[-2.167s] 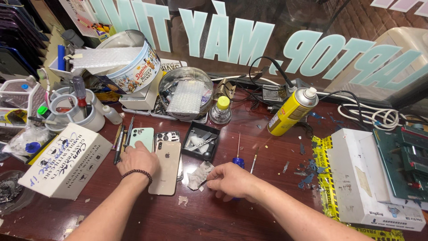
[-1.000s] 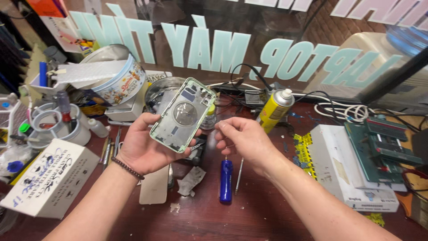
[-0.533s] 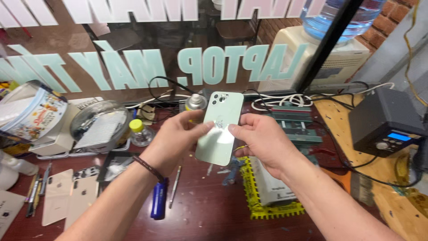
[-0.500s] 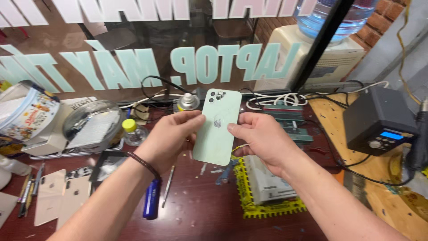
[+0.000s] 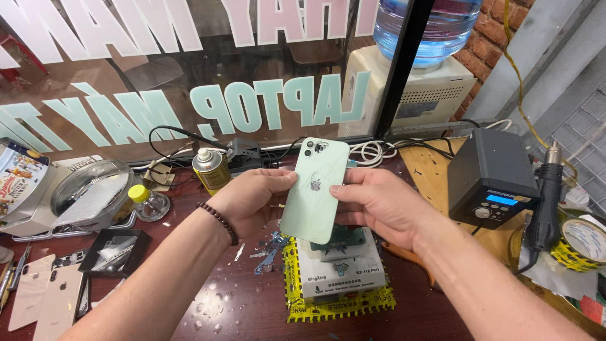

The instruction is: The person secures a light green smartphone in a repair jig, then uses a heat gun and a metal spatula to carefully heat and peel off the back glass panel. The person works around the camera module area and removes the glass in sections.

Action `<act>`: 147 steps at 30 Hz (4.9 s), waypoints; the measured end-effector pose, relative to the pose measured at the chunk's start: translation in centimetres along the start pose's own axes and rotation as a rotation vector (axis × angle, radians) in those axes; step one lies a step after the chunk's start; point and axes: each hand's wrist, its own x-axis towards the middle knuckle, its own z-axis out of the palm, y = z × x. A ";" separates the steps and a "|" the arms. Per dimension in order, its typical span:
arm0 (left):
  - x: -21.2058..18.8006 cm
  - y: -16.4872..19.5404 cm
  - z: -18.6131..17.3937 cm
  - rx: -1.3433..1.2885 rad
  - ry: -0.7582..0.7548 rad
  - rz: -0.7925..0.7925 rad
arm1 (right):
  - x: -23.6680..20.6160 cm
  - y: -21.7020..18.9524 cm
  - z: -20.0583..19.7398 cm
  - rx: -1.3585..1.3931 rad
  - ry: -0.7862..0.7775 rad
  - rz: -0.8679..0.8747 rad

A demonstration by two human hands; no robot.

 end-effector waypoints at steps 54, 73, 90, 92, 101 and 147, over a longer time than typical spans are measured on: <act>5.4 2.3 -1.4 0.832 -0.014 0.286 | 4.3 -0.8 -4.9 -0.715 0.584 -0.476; 7.1 0.1 0.7 0.251 0.055 0.284 | 4.3 0.3 -2.7 -0.834 0.622 -0.397; 7.1 0.2 1.0 0.309 0.078 0.243 | 4.8 1.0 -3.6 -0.912 0.602 -0.390; 7.0 -0.1 1.1 0.541 0.083 0.569 | 4.6 1.0 -4.2 -0.907 0.571 -0.312; 4.0 -2.2 0.3 1.022 0.114 1.022 | 1.0 5.2 -4.9 -1.089 0.603 -0.800; 7.2 -5.0 -1.7 -0.007 0.141 -0.003 | 16.2 -0.6 -9.9 -0.299 -0.053 0.355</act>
